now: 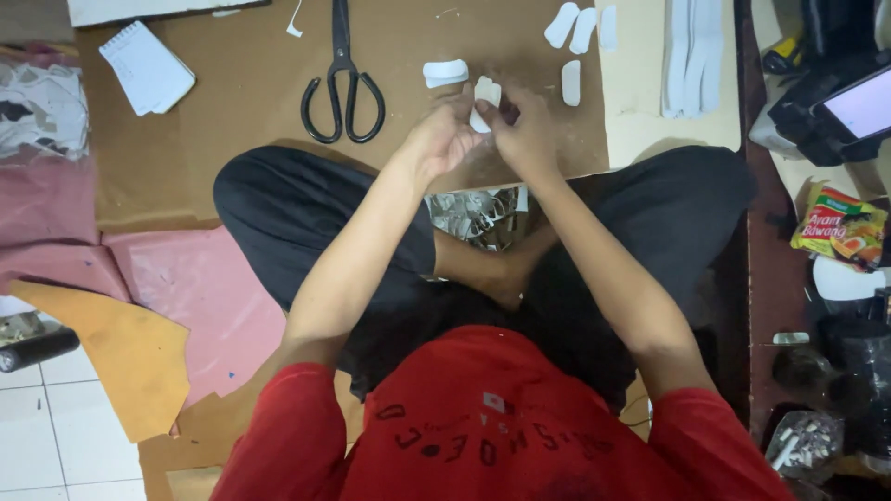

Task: Sorting small white fabric or foam components and placing them into a plastic bag.

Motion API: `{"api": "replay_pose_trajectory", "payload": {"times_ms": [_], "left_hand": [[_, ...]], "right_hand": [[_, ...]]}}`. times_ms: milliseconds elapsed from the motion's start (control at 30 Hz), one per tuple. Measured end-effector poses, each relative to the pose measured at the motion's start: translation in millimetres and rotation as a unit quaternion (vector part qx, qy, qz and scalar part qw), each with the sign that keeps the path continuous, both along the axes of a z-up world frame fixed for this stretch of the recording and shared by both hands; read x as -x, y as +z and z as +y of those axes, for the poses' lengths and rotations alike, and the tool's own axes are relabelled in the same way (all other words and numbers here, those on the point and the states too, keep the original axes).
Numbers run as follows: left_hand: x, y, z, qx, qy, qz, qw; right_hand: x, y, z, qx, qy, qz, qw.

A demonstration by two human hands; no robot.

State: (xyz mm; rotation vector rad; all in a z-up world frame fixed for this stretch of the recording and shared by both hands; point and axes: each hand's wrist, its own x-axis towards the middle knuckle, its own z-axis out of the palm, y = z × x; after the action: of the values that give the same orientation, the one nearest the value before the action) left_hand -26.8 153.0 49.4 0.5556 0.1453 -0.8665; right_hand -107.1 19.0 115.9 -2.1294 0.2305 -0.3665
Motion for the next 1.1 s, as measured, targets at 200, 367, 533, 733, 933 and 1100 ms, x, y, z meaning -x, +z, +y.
{"api": "replay_pose_trajectory", "payload": {"times_ms": [200, 367, 533, 733, 933, 1100], "left_hand": [[3.2, 27.3, 7.1, -0.042, -0.048, -0.03, 0.998], [-11.5, 28.1, 6.3, -0.119, -0.123, -0.08, 0.982], [-23.1, 33.4, -24.0, -0.327, -0.188, -0.326, 0.867], [-41.2, 38.1, -53.5, -0.429, -0.186, -0.546, 0.696], [-76.3, 19.4, -44.7, -0.462, -0.023, -0.785, 0.413], [-43.8, 19.6, -41.4, -0.485, -0.016, -0.761, 0.431]], "right_hand": [[9.1, -9.9, 11.3, 0.223, 0.0, -0.021, 0.975], [9.2, 14.8, -11.6, 0.154, 0.119, 0.004, 0.981], [10.1, 56.5, -32.2, 0.102, 0.114, 0.047, 0.987], [-12.3, 13.8, -67.5, 0.159, 0.101, -0.002, 0.982], [-23.4, 24.0, -47.1, 0.083, -0.004, 0.022, 0.996], [-9.8, -52.3, -36.7, 0.179, -0.095, -0.012, 0.979]]}}
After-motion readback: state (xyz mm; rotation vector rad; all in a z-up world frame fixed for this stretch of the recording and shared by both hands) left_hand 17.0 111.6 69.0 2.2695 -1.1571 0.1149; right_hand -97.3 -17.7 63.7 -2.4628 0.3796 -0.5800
